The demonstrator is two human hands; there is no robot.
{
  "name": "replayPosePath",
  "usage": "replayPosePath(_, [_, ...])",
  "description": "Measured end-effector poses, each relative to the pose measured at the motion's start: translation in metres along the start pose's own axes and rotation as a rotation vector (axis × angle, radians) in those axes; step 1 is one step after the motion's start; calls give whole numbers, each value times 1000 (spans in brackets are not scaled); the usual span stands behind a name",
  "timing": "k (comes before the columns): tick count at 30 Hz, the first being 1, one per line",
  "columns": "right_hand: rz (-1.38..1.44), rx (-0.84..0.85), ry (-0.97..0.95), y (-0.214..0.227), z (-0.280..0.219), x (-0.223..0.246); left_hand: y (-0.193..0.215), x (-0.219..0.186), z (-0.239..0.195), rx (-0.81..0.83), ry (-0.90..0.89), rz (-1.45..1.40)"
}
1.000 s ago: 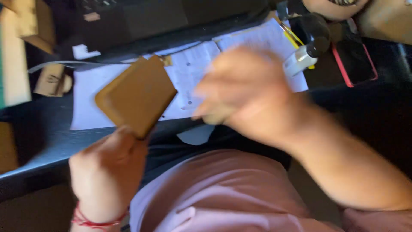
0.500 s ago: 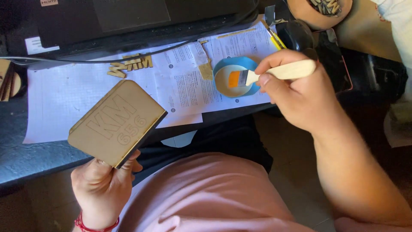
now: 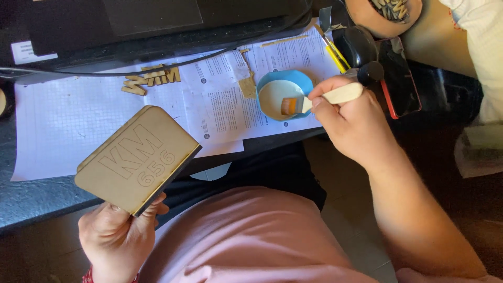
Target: The person is applying a clear varnish or coating to small laser-cut wooden signs using a paintbrush at a workstation.
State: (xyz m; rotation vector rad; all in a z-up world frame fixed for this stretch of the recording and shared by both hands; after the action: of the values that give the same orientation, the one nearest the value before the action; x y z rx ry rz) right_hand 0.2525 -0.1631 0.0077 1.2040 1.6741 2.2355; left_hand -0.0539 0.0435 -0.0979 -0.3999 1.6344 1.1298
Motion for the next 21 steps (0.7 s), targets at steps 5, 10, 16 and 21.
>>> replayPosePath(5, [-36,-13,-7,-2,-5,-4,-1,3,-1,17,-9,56])
replayPosePath(10, [361,-333,141,3,-6,-11,-5,-6,-2,35,-11,-41])
replayPosePath(16, [511,-657,112,4,-12,-13,-22,-32,1,205,32,-162])
replayPosePath(21, [895,-872,-121,0,-12,-28,-43,-39,1,324,155,-330])
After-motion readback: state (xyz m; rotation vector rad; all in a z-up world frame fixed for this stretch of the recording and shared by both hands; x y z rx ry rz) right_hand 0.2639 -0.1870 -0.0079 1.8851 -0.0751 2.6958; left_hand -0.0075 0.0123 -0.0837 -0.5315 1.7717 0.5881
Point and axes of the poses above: each hand's wrist, its own z-axis towards the middle knuckle, its own y-axis out of the back of the hand, x = y × z, the point moved 4 cm from there along z, towards the middle knuckle, and after that the axes turned 14 degrees about y, right-handed, at the moved point
